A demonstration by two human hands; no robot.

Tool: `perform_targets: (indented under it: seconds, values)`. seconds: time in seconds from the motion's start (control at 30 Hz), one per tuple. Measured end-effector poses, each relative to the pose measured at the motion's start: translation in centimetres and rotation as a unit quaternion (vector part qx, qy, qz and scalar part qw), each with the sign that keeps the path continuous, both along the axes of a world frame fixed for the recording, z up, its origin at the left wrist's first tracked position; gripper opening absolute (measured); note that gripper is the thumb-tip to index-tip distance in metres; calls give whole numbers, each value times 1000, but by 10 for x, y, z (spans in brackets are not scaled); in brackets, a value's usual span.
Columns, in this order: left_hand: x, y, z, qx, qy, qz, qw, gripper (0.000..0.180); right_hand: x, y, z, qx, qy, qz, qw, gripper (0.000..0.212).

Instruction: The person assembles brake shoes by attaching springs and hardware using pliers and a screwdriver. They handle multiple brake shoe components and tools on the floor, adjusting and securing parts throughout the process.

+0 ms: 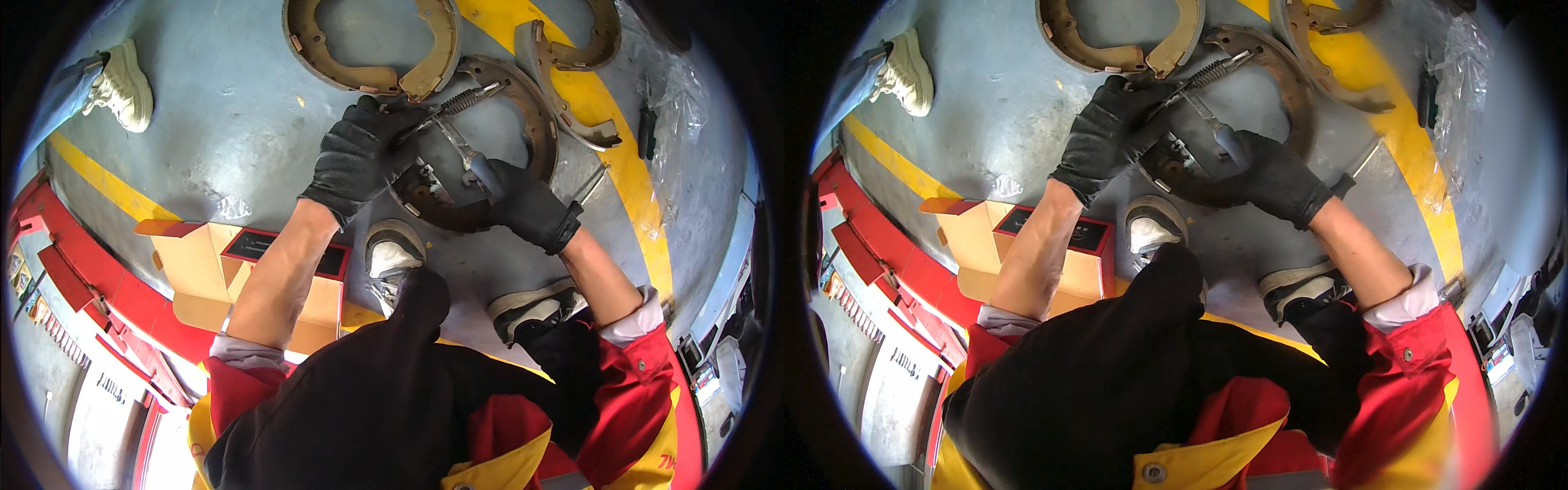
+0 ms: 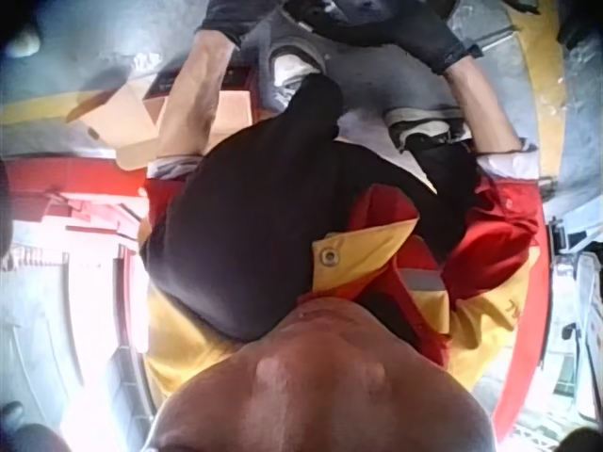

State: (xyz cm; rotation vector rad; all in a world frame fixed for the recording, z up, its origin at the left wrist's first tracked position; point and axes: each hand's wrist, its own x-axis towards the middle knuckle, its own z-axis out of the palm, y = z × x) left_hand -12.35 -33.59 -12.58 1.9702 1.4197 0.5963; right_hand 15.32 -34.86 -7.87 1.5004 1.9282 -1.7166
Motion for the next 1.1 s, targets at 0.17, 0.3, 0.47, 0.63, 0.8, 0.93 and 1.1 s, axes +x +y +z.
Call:
perform_targets:
  seconds: [0.17, 0.3, 0.47, 0.63, 0.8, 0.93, 1.1]
  values:
    - [0, 1, 2, 4, 30, 9, 999, 35, -6, 24, 23, -95, -9, -9, 995, 57]
    - [1, 1, 2, 6, 18, 4, 1000, 35, 3, 31, 43, -125, 4, -27, 992, 67]
    - [5, -1, -4, 11, -43, -5, 999, 32, 83, -51, 47, 13, 56, 99, 993, 74]
    - [-3, -3, -3, -58, -50, 17, 997, 31, 108, -81, 50, -58, -48, -61, 995, 42]
    - [-4, -2, 8, 22, -30, 5, 999, 30, 136, -65, 9, -28, -314, -189, 930, 64]
    - [11, 0, -7, 22, -34, 33, 999, 29, 151, -82, -28, -14, -282, -285, 916, 62]
    - [13, -10, -14, 14, 21, 83, 996, 35, 149, -82, 47, -188, -158, -439, 864, 32]
